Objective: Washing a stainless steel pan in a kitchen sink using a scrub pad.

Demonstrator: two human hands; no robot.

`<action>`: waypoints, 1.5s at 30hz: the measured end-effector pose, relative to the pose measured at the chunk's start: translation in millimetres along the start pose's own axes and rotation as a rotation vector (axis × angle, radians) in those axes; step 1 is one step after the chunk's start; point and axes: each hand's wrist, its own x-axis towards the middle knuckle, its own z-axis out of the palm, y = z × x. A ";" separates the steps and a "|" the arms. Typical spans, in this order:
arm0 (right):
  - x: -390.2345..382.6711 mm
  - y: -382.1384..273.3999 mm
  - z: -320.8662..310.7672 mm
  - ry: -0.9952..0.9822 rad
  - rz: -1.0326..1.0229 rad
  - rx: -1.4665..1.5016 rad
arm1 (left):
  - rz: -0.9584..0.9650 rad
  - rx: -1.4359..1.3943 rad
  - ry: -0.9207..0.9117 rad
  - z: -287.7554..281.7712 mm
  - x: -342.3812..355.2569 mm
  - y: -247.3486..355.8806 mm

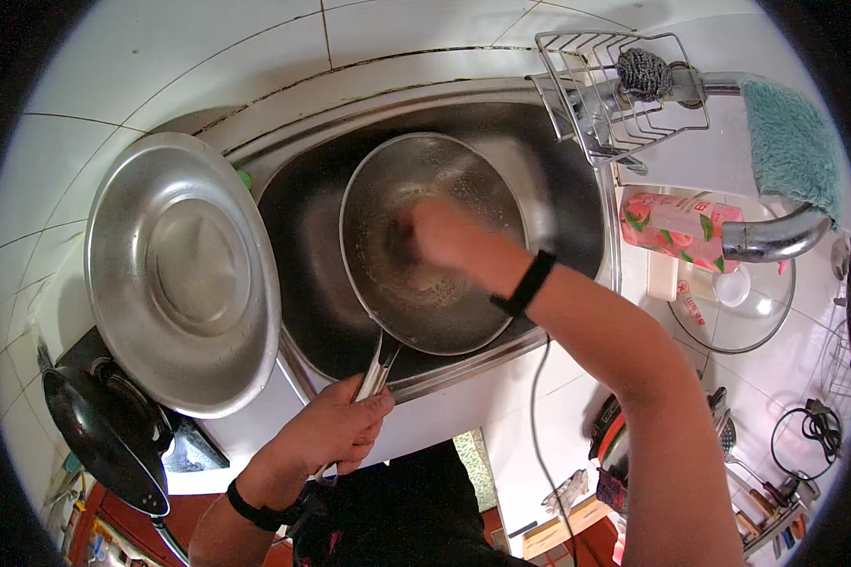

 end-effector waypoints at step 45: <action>27.2 30.3 -25.7 0.060 0.029 -0.240 | 0.047 0.120 0.023 -1.8 16.9 -10.3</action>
